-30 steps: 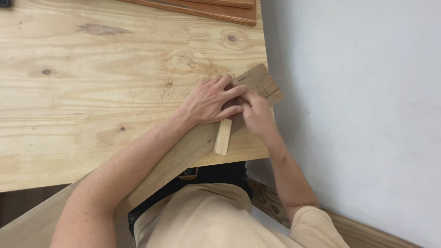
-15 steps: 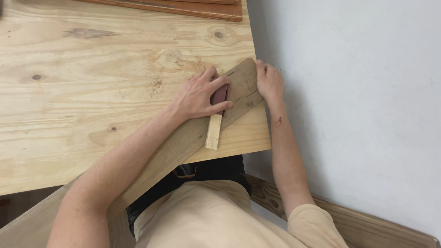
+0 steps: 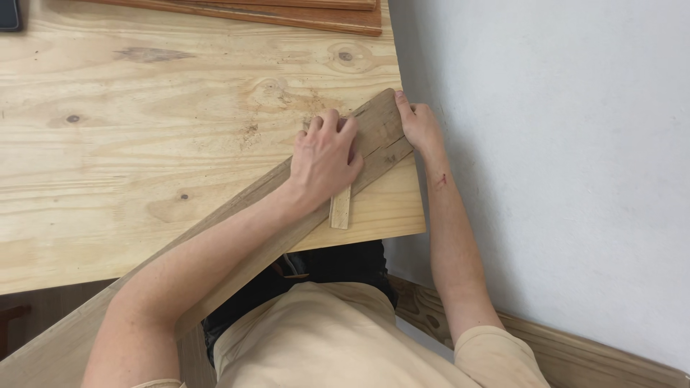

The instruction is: The person sands the edge and surface of a wooden board by hand using a piece of sandpaper.

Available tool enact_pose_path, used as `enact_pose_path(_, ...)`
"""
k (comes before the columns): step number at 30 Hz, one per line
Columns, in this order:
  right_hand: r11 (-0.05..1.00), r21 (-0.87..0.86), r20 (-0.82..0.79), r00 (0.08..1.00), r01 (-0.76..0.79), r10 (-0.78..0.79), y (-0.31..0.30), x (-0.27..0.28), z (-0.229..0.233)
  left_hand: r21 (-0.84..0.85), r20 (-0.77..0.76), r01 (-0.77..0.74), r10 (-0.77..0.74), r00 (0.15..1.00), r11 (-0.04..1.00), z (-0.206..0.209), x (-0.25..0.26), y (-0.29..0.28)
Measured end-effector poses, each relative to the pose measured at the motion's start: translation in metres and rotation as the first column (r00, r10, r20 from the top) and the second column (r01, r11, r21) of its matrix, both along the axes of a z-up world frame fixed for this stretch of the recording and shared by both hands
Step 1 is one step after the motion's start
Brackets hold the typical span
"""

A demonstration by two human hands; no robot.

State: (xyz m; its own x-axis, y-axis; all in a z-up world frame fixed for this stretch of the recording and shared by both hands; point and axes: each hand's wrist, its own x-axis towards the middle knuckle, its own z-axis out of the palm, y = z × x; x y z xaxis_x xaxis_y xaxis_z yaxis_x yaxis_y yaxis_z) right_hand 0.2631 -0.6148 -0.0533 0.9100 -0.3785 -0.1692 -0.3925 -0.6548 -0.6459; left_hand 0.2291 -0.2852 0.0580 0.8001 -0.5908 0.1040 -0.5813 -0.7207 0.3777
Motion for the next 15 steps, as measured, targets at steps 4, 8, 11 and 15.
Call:
enact_pose_path(4, 1.0, -0.002, 0.008, 1.0, 0.004, -0.004, 0.002, -0.003, 0.002, 0.047, -0.001, -0.011, 0.011, 1.0, 0.999, 0.018, -0.013, -0.006)
enact_pose_path(8, 1.0, 0.007, 0.009, 1.0, -0.009, 0.009, 0.003, -0.005, 0.004, 0.056, 0.058, 0.056, -0.059, 0.997, 0.997, -0.001, -0.009, -0.007)
enact_pose_path(11, 1.0, 0.009, 0.001, 1.0, -0.006, 0.006, 0.005, -0.005, 0.008, 0.123, 0.19, 0.094, -0.117, 0.975, 0.988, -0.031, 0.005, -0.005)
enact_pose_path(15, 1.0, 0.01, 0.001, 1.0, -0.003, 0.003, 0.005, -0.004, 0.008, 0.139, 0.453, 0.105, -0.158, 0.877, 0.985, -0.065, 0.015, -0.007)
